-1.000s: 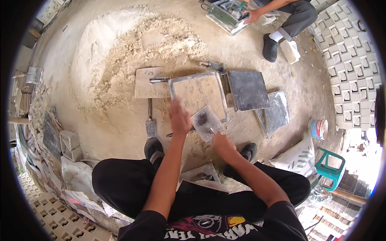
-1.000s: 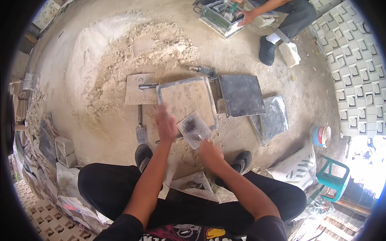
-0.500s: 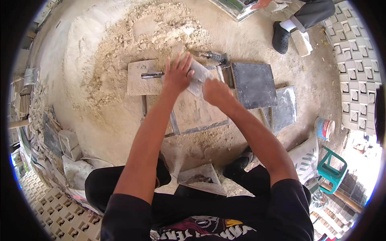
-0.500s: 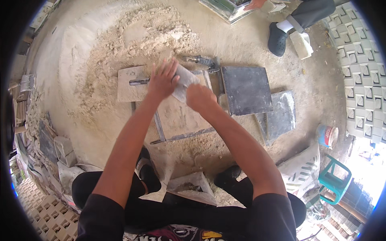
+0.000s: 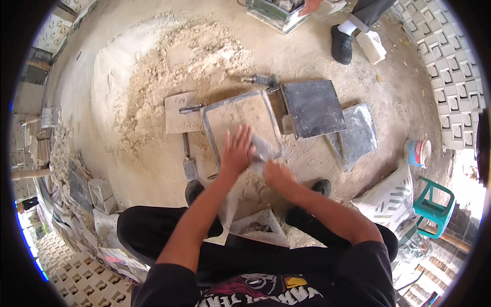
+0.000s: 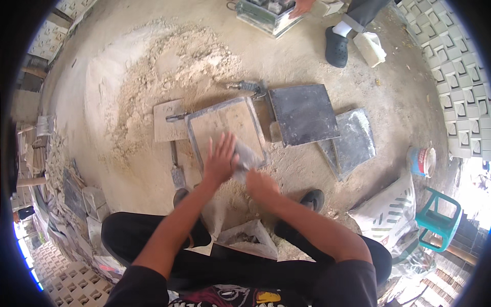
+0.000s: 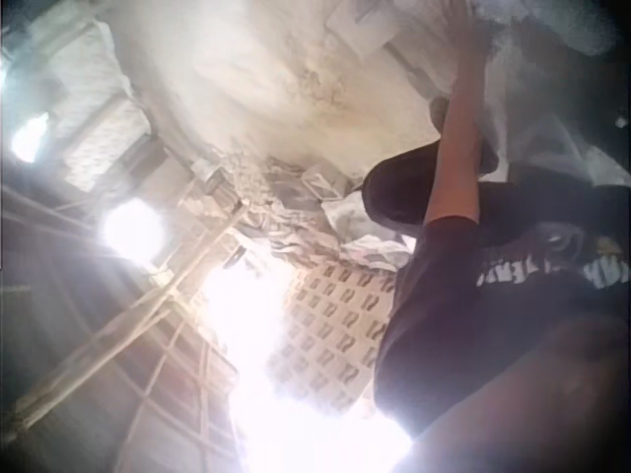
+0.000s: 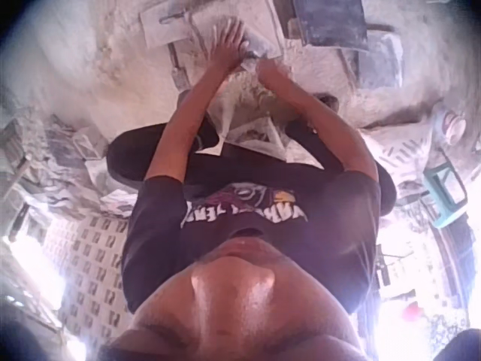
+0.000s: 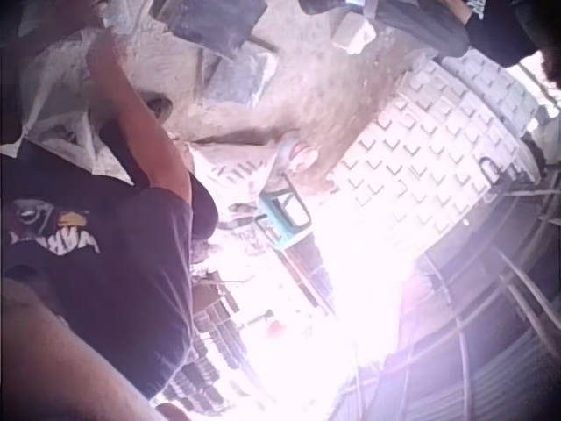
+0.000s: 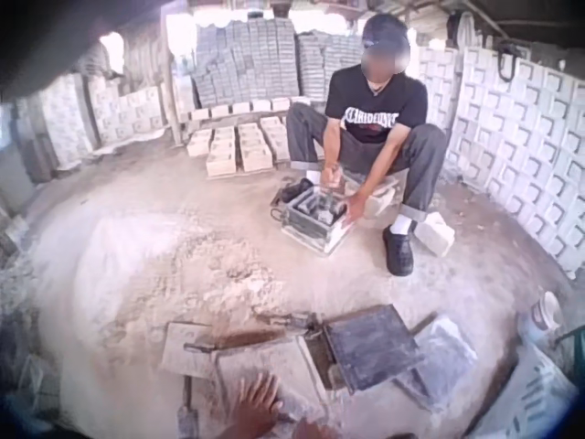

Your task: The person fills a square mold with stone material, levels the surface using a tool, and then places a dark tile on top of the mold.

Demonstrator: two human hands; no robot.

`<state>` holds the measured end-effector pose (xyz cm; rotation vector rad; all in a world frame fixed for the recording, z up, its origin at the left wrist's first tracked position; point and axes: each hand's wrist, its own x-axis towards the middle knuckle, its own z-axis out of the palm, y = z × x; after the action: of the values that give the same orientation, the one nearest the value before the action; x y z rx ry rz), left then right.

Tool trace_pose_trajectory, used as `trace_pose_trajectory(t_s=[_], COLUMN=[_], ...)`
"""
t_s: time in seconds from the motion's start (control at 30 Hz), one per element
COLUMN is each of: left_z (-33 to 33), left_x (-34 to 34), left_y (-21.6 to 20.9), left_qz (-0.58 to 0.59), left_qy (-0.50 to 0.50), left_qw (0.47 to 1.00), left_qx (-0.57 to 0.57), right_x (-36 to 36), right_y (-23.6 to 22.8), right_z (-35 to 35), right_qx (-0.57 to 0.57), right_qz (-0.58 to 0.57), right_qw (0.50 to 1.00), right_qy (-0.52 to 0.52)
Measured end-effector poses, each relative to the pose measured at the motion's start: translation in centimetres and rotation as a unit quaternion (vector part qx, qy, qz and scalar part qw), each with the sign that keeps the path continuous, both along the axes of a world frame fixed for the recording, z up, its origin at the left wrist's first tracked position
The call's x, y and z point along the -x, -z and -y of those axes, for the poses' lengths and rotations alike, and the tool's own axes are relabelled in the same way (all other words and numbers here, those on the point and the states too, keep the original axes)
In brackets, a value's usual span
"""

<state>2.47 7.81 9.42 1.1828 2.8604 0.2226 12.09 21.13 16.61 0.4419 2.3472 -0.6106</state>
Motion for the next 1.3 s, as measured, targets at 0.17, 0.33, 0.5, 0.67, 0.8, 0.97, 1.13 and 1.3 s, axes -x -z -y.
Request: trace_pose_trajectory(t_s=[0.17,0.33,0.5,0.67,0.8,0.97,1.13,1.3], left_z=[-1.8,-4.5,-7.0,-7.0,-5.4,2.3,5.6,5.7], left_x=[-3.5,2.2,12.6,14.3,12.3,1.6,-1.0,5.7], left_y=[-1.2,-0.1,0.7,0.4,0.1,-0.6,-1.2,-0.6], left_qz=[0.062,-0.012,-0.091,-0.057,-0.07,0.013,0.047,0.031], left_qy=[0.0,-0.018,-0.003,0.0,0.021,0.026,-0.008,-0.047], left_qw=[0.997,0.999,0.996,0.998,0.997,0.999,0.999,0.998], left_qx=[-0.039,-0.042,-0.017,-0.002,0.019,-0.016,-0.005,0.018], right_x=[-2.9,2.7,12.4,13.5,11.5,0.5,-0.4,6.4], right_y=[-1.8,-0.8,-0.6,-0.8,0.9,0.7,-0.3,0.9], right_z=[-1.9,-5.1,-7.4,-7.8,-5.7,2.1,5.4,5.5], right_qx=[-0.021,-0.037,-0.068,-0.057,-0.067,0.003,0.027,0.005], right_qz=[0.023,-0.008,-0.096,-0.132,-0.168,-0.101,-0.01,-0.043], right_qw=[0.999,0.999,0.993,0.989,0.983,0.995,1.0,0.999], right_qy=[0.018,-0.001,-0.016,-0.018,-0.029,-0.013,0.013,-0.012])
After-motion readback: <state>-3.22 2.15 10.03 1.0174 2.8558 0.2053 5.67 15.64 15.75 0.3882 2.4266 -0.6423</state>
